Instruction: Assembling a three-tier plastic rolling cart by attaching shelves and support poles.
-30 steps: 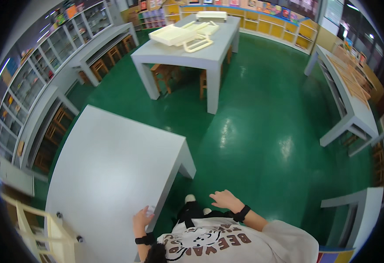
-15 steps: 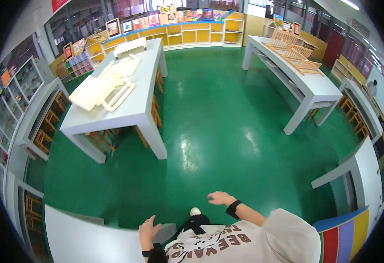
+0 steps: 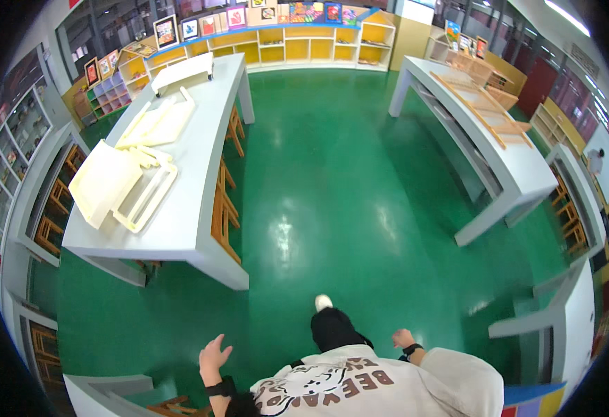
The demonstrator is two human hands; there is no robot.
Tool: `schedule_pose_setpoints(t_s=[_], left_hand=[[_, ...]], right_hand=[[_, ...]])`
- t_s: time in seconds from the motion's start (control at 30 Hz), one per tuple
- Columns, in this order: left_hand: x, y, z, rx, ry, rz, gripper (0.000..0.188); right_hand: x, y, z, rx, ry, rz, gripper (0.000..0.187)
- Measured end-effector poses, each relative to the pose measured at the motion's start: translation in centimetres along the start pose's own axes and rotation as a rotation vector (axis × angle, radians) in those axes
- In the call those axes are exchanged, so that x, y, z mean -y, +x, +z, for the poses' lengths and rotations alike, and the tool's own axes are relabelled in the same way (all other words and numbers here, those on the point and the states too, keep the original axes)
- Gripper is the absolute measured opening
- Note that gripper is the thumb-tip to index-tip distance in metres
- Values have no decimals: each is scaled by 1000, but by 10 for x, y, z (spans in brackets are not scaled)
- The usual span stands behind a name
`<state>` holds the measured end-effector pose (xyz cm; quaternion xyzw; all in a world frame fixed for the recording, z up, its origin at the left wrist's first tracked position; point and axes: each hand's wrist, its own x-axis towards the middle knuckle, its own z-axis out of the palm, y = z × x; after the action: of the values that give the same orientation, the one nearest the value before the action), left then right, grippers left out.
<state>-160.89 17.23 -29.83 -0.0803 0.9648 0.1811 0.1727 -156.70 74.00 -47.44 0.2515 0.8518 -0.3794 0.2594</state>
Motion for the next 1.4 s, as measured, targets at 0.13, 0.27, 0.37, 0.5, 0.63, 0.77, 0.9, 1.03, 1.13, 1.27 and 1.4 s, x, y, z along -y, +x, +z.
schedule_pose_setpoints(t_s=[0.13,0.27,0.37,0.5,0.63,0.77,0.9,1.03,1.13,1.27,1.4], left_hand=[[-26,67,-16,-11,-35,-215,50],[-55,127,-46,-46,-286,-221,52],[-71,170,-66,-98,-333,-248,53],[-73,230,-78,-161,-281,-171,54],[-78,316,-113,-144,-324,-190,52],[-94,411,-163,-277,-347,-47,48],[-93,475,-185,-505,-228,-90,44],[-92,511,-188,-458,-117,-172,45],[-89,531,-182,-415,-105,-289,50],[-101,557,-183,-304,-88,-516,58],[-109,591,-178,-340,-69,-753,62]], right_hand=[[102,118,-34,153,-186,-286,24],[277,211,-59,-99,-222,-627,22],[401,261,-57,-61,-214,-782,22],[538,289,-47,97,-252,-922,22],[606,346,-27,165,-215,-959,22],[639,417,-44,123,-293,-888,21],[707,441,-89,-14,-263,-791,20],[762,465,-115,-35,-274,-810,19],[808,490,-109,-5,-381,-859,19],[877,530,-88,113,-487,-961,19],[950,578,-78,220,-559,-1116,19]])
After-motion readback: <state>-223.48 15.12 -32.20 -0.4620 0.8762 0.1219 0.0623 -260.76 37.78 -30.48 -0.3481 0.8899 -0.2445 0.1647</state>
